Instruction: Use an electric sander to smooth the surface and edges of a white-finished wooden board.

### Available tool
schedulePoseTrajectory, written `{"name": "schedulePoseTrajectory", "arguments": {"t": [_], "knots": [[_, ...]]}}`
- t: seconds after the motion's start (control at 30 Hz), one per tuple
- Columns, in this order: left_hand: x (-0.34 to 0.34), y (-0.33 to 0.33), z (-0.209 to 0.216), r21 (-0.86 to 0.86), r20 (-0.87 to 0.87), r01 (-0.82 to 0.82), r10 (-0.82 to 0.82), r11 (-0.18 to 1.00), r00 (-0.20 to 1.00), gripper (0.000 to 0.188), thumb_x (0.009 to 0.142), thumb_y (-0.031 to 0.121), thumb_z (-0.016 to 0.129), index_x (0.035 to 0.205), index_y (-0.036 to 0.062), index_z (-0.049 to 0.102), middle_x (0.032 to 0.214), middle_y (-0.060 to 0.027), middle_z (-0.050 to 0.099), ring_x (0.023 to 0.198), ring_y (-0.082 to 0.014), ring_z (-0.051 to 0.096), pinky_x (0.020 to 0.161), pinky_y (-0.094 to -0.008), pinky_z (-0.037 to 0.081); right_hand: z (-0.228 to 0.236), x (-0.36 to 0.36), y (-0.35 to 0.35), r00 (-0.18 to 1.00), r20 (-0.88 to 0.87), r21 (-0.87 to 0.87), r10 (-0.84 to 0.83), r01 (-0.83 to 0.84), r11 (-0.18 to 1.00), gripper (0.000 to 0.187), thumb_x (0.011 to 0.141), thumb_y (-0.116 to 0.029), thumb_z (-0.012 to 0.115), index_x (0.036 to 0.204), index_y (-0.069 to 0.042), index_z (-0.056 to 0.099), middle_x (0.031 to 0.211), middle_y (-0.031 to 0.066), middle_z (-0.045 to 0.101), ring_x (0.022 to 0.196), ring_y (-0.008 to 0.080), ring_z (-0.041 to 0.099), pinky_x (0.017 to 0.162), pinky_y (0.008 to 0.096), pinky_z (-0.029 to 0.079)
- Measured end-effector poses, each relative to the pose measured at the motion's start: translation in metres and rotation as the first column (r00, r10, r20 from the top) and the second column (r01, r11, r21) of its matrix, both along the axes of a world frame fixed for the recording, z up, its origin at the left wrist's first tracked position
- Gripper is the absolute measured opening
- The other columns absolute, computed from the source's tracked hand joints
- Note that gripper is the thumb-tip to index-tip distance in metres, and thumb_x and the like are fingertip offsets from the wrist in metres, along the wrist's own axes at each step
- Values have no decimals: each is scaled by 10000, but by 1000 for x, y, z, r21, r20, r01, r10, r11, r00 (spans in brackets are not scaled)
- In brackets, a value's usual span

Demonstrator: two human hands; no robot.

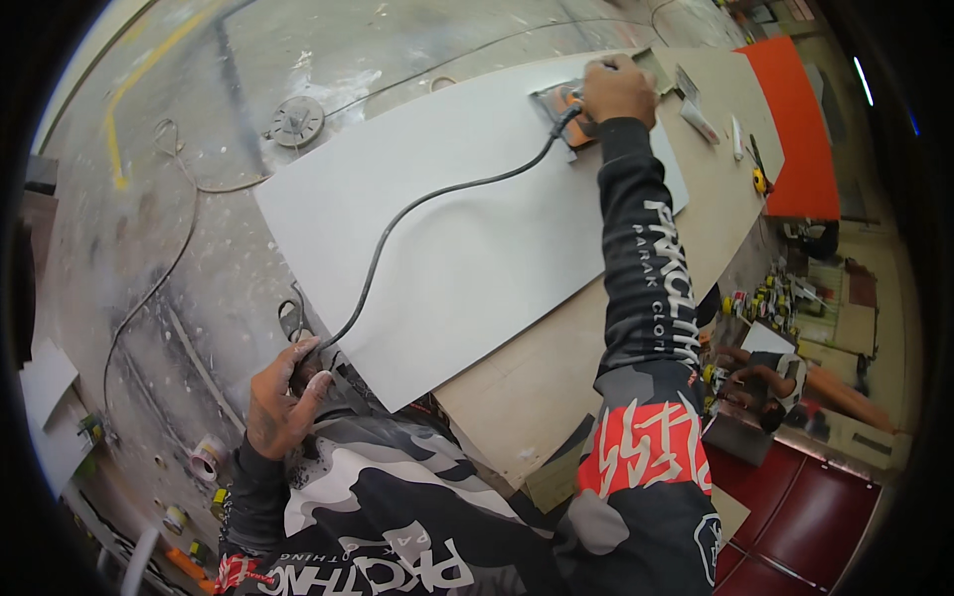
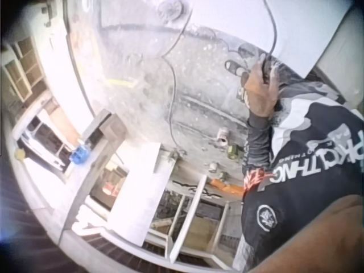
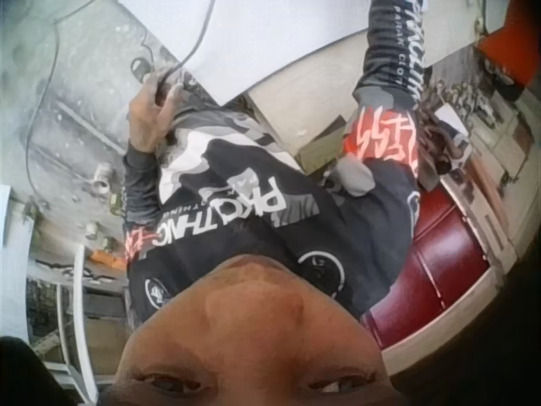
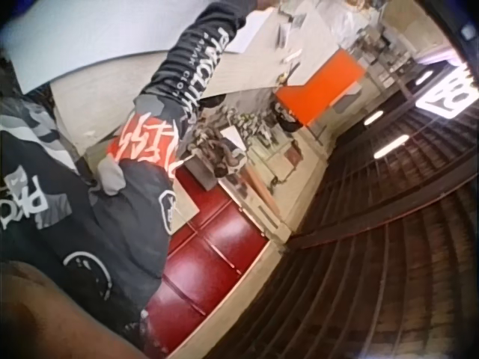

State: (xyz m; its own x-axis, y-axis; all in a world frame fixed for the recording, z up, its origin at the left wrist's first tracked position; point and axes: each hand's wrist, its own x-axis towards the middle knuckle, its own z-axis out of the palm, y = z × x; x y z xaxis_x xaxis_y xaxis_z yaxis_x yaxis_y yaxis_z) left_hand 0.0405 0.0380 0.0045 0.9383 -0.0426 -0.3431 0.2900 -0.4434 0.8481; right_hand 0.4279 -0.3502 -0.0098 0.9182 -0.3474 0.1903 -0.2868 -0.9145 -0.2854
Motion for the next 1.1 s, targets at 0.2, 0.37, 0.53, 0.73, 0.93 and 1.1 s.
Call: {"name": "schedulePoseTrajectory", "arguments": {"t": [0.2, 0.37, 0.53, 0.73, 0.93, 1.1], "knots": [[-7, 1, 8, -13, -29, -53, 53, 999, 998, 384, 908, 114, 718, 1258, -14, 625, 826, -101, 665, 734, -157, 618, 715, -289, 502, 5, 13, -11, 997, -45, -56, -56, 53, 997, 416, 842, -407, 582, 1187, -238, 739, 1293, 153, 640, 1230, 347, 581, 1053, 441, 462], [-4, 1, 3, -24, -35, -51, 51, 998, 998, 379, 910, 129, 716, 1250, -14, 628, 804, -115, 651, 701, -183, 612, 706, -297, 503, 6, -23, 12, 1000, 11, -22, 23, -23, 999, 351, 849, -422, 632, 1123, -241, 754, 1247, 143, 648, 1184, 362, 602, 1023, 449, 486], [-1, 3, -3, -17, 59, -51, 52, 999, 997, 373, 918, 140, 707, 1246, -20, 629, 806, -85, 640, 710, -158, 596, 701, -291, 497, 3, -30, 27, 997, 7, 10, 74, -74, 997, 350, 859, -440, 623, 1134, -261, 745, 1285, 141, 620, 1180, 374, 600, 1023, 462, 490], [5, -4, 9, -31, -70, -17, 14, 999, 997, 381, 904, 114, 712, 1252, -19, 629, 805, -73, 634, 710, -139, 585, 695, -275, 490, 11, -21, 16, 998, -45, -19, -40, 39, 999, 373, 867, -448, 597, 1158, -263, 736, 1321, 128, 598, 1214, 381, 573, 1034, 461, 481], [2, -8, 7, -23, -20, -30, 30, 999, 999, 379, 906, 117, 708, 1254, -10, 630, 813, -81, 642, 706, -145, 591, 700, -278, 497, 15, -53, 45, 999, 7, 32, 43, -43, 999, 348, 866, -422, 606, 1147, -267, 738, 1299, 102, 595, 1203, 370, 562, 1033, 455, 481], [3, -5, 4, -5, 49, 1, -1, 1000, 999, 380, 912, 125, 706, 1259, -8, 625, 830, -88, 654, 727, -145, 600, 715, -278, 497, 20, -45, 51, 999, -26, 35, 34, -33, 999, 337, 861, -404, 617, 1143, -265, 739, 1315, 94, 585, 1214, 363, 555, 1035, 459, 478]]}}
